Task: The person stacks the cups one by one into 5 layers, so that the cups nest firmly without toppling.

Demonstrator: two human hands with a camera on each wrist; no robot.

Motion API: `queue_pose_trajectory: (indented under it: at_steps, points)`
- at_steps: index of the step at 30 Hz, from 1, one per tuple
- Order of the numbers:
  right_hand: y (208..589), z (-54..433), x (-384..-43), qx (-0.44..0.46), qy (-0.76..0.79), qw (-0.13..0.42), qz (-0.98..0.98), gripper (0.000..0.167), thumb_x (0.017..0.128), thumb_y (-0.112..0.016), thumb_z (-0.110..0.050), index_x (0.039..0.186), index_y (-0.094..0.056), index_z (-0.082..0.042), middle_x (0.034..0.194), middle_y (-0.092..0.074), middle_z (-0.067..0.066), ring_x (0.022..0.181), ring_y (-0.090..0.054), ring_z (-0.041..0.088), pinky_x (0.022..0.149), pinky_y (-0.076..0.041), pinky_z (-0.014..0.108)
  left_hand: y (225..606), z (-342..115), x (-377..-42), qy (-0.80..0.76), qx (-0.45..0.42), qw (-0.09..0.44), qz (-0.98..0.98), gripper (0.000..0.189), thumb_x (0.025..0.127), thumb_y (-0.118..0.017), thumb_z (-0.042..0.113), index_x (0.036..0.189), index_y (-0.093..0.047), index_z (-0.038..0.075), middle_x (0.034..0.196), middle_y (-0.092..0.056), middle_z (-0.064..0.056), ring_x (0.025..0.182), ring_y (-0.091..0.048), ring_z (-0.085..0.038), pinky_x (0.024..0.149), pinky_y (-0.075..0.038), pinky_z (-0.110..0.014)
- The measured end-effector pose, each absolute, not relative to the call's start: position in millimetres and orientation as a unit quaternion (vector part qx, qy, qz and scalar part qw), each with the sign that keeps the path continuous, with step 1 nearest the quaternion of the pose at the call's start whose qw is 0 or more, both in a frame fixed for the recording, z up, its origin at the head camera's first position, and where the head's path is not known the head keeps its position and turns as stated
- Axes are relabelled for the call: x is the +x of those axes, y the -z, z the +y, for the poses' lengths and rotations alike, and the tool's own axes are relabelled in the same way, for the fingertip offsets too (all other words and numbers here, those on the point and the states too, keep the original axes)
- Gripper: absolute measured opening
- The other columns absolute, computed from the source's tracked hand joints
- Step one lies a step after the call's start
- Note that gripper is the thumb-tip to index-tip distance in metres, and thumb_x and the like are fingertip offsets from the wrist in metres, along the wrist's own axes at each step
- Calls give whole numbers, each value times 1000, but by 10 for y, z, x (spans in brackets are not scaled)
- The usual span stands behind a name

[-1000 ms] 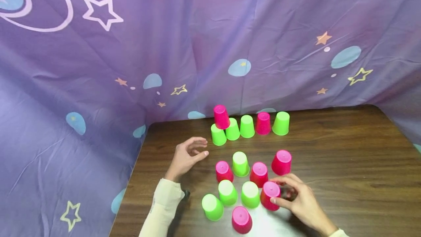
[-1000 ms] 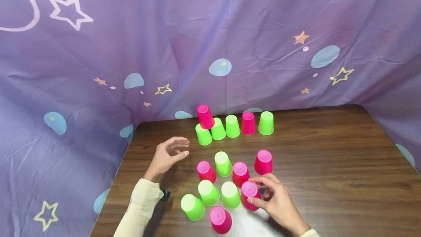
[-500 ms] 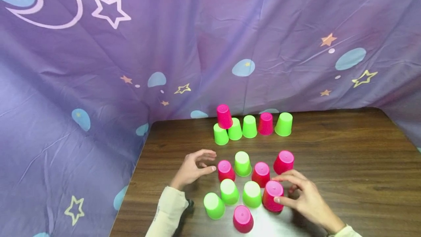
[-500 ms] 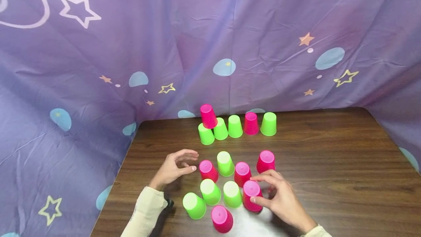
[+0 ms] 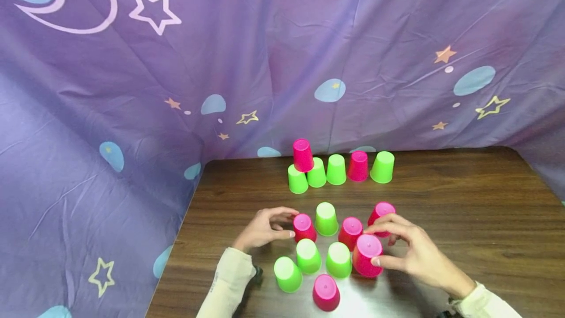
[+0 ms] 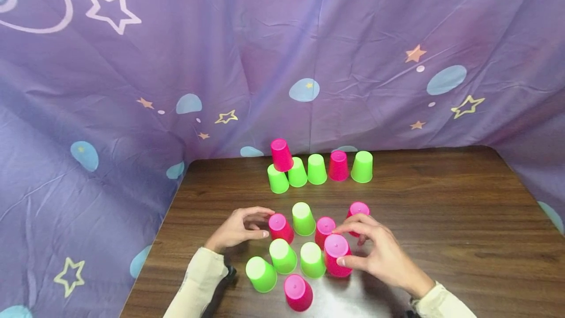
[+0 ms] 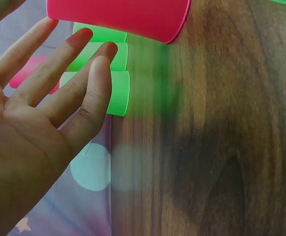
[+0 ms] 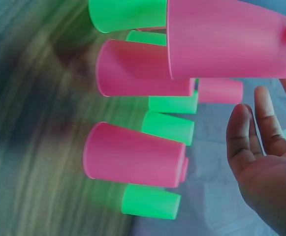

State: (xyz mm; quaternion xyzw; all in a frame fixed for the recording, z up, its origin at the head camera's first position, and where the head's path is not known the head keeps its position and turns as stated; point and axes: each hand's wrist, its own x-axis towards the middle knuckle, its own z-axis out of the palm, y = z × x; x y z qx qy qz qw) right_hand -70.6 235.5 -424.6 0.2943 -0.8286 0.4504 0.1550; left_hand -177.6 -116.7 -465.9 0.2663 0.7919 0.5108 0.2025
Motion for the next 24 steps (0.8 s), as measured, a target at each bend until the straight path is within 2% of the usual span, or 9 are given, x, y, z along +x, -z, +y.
queue_pose_trajectory:
  at_steps: [3, 8, 11, 15, 21, 24]
  points:
    - [4150, 2362, -745, 313, -448, 141, -826, 56, 62, -93, -8, 112, -71, -21, 108, -64, -7, 97, -56, -2, 71, -48, 18, 4663, -1154, -1781, -517, 268, 198, 789, 55, 86, -78, 11, 137, -59, 5, 132, -67, -17, 121, -65, -36, 92, -59, -39]
    - [4007, 2369, -841, 332, -445, 110, -824, 54, 65, -93, -11, 113, -71, -23, 110, -61, -9, 102, -54, 0, 78, -48, 16, 4642, -1124, -1796, -518, 271, 190, 789, 54, 85, -79, 11, 135, -61, 8, 132, -67, -16, 119, -67, -36, 92, -59, -48]
    - [3935, 2365, -913, 341, -450, 98, -820, 52, 67, -93, -12, 113, -71, -22, 109, -62, -7, 102, -55, 2, 78, -48, 18, 4639, -1101, -1813, -509, 274, 191, 793, 53, 85, -80, 11, 135, -62, 8, 130, -69, -15, 117, -68, -34, 91, -60, -45]
    - [3872, 2361, -1039, 346, -459, 89, -813, 51, 69, -91, -11, 114, -71, -22, 108, -63, -7, 100, -56, 3, 75, -49, 21, 4653, -1064, -1839, -496, 280, 194, 798, 53, 85, -79, 7, 135, -61, 6, 127, -70, -16, 115, -68, -34, 87, -60, -34]
    - [3838, 2352, -1225, 346, -451, 84, -818, 52, 69, -92, -13, 114, -71, -25, 109, -64, -9, 101, -57, 4, 80, -49, 21, 4664, -1003, -1857, -486, 288, 190, 803, 51, 83, -78, 1, 131, -61, 0, 123, -70, -23, 111, -68, -41, 85, -61, -40]
    - [3820, 2340, -1316, 342, -455, 70, -819, 50, 70, -91, -13, 114, -71, -25, 108, -65, -10, 94, -58, 7, 73, -50, 23, 4654, -991, -1852, -481, 283, 186, 808, 49, 82, -79, 2, 129, -63, 1, 121, -71, -21, 110, -69, -39, 85, -61, -38]
